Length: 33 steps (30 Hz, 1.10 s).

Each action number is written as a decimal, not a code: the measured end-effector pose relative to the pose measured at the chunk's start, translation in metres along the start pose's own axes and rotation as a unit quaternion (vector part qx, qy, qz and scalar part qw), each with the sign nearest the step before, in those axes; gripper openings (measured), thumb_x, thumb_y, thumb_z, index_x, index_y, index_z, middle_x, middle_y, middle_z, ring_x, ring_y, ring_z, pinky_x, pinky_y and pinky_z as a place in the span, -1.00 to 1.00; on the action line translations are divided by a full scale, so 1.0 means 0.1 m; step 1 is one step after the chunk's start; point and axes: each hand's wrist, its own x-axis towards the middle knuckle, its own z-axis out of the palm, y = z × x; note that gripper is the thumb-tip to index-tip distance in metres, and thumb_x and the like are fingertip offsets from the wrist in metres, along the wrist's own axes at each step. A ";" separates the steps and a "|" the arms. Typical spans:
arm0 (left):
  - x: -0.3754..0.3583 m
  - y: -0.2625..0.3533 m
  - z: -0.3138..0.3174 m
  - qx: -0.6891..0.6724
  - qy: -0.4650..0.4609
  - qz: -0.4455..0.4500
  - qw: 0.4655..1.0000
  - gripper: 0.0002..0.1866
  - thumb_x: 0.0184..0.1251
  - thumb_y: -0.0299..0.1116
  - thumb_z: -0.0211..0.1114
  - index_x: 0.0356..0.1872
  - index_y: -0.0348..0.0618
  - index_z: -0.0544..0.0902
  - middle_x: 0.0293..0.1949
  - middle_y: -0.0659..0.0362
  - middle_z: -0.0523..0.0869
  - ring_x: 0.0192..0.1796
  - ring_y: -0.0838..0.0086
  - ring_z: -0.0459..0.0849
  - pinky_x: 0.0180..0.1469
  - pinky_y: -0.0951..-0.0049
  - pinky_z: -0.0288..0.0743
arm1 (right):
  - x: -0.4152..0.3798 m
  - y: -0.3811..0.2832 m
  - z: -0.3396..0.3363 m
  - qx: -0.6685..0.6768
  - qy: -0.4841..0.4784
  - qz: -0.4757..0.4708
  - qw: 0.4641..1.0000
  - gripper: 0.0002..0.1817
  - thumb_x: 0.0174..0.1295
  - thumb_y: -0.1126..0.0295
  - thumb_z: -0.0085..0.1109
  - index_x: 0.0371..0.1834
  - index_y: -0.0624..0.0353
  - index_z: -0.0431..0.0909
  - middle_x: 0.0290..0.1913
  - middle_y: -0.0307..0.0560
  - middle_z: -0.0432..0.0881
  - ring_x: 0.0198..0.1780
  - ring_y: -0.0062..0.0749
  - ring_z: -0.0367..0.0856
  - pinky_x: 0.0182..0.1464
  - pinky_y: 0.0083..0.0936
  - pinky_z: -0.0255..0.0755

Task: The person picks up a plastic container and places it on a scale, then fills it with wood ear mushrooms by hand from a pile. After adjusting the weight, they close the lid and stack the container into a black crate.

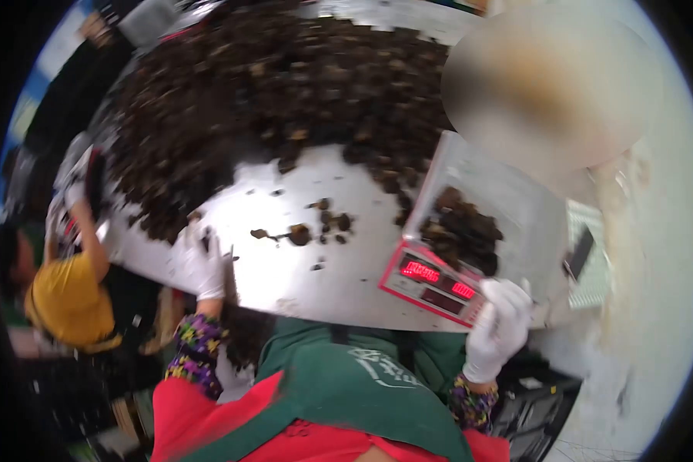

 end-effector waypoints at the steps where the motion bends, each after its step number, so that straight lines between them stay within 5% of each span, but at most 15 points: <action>1: -0.05 -0.23 0.21 -0.003 0.008 0.003 1.000 -0.36 0.34 -0.22 0.33 0.42 -0.19 0.43 0.34 -0.16 0.50 0.40 0.01 0.44 0.43 0.18 0.29 | 0.01 0.00 0.01 -0.001 0.002 0.005 1.000 -0.75 0.24 0.55 0.20 -0.05 0.06 0.69 -0.08 -0.19 0.70 0.03 -0.19 0.63 0.40 -0.08 0.29; 11: 0.22 1.11 0.56 -0.282 -0.133 0.106 0.944 -0.39 0.28 -0.33 0.37 0.34 -0.32 0.48 0.36 -0.13 0.46 0.41 0.04 0.46 0.42 0.23 0.35 | -0.02 0.11 0.00 -0.012 0.019 0.021 1.000 -0.69 0.15 0.60 0.25 -0.04 0.03 0.70 -0.09 -0.23 0.70 0.01 -0.24 0.63 0.40 -0.11 0.31; 14: 0.28 1.52 0.68 -0.392 -0.203 0.191 0.877 -0.40 0.17 -0.37 0.39 0.27 -0.31 0.51 0.23 -0.15 0.59 0.31 0.02 0.55 0.36 0.23 0.41 | -0.03 0.11 -0.08 -0.018 0.011 0.032 0.999 -0.73 0.18 0.58 0.22 -0.07 0.04 0.69 -0.08 -0.20 0.70 0.02 -0.18 0.63 0.39 -0.07 0.31; 18: 0.17 1.85 0.51 -0.364 -0.288 0.351 0.813 -0.34 0.14 -0.13 0.48 0.26 -0.18 0.55 0.30 -0.13 0.50 0.35 -0.04 0.47 0.38 0.12 0.39 | -0.11 0.14 -0.13 -0.034 0.022 0.046 0.998 -0.77 0.25 0.56 0.17 -0.07 0.11 0.68 -0.09 -0.13 0.70 0.03 -0.12 0.64 0.37 -0.01 0.33; 21: 0.15 1.75 0.38 -0.321 -0.302 0.366 0.820 -0.27 0.15 -0.14 0.48 0.34 -0.20 0.50 0.37 -0.14 0.46 0.39 0.00 0.48 0.42 0.18 0.37 | -0.17 0.17 -0.17 -0.037 0.030 0.056 0.997 -0.80 0.32 0.53 0.13 -0.07 0.15 0.69 -0.09 -0.12 0.70 0.03 -0.12 0.64 0.39 -0.01 0.33; 26: -0.02 1.26 0.19 -0.291 -0.176 0.318 0.885 -0.16 0.12 0.06 0.47 0.39 -0.16 0.47 0.38 -0.20 0.41 0.44 -0.13 0.35 0.46 0.00 0.26 | -0.26 0.27 -0.22 -0.041 0.027 0.059 0.997 -0.79 0.35 0.53 0.09 -0.06 0.19 0.69 -0.09 -0.12 0.70 0.04 -0.13 0.64 0.40 0.00 0.34; 30: 0.14 1.16 0.28 -0.276 -0.234 0.269 0.893 -0.17 0.13 -0.15 0.42 0.46 -0.19 0.38 0.47 -0.22 0.31 0.52 -0.08 0.28 0.53 0.10 0.18 | -0.23 0.27 -0.15 -0.027 0.018 0.056 0.998 -0.78 0.34 0.55 0.06 -0.06 0.19 0.69 -0.10 -0.12 0.71 0.04 -0.14 0.64 0.40 0.01 0.33; 33: 0.36 1.48 0.50 -0.277 -0.243 0.315 0.875 -0.19 0.19 -0.08 0.40 0.47 -0.14 0.37 0.47 -0.18 0.33 0.51 -0.09 0.29 0.52 0.08 0.20 | -0.14 0.24 -0.12 -0.026 0.012 0.043 0.999 -0.77 0.35 0.53 0.06 -0.05 0.19 0.69 -0.09 -0.11 0.70 0.03 -0.16 0.64 0.40 0.03 0.32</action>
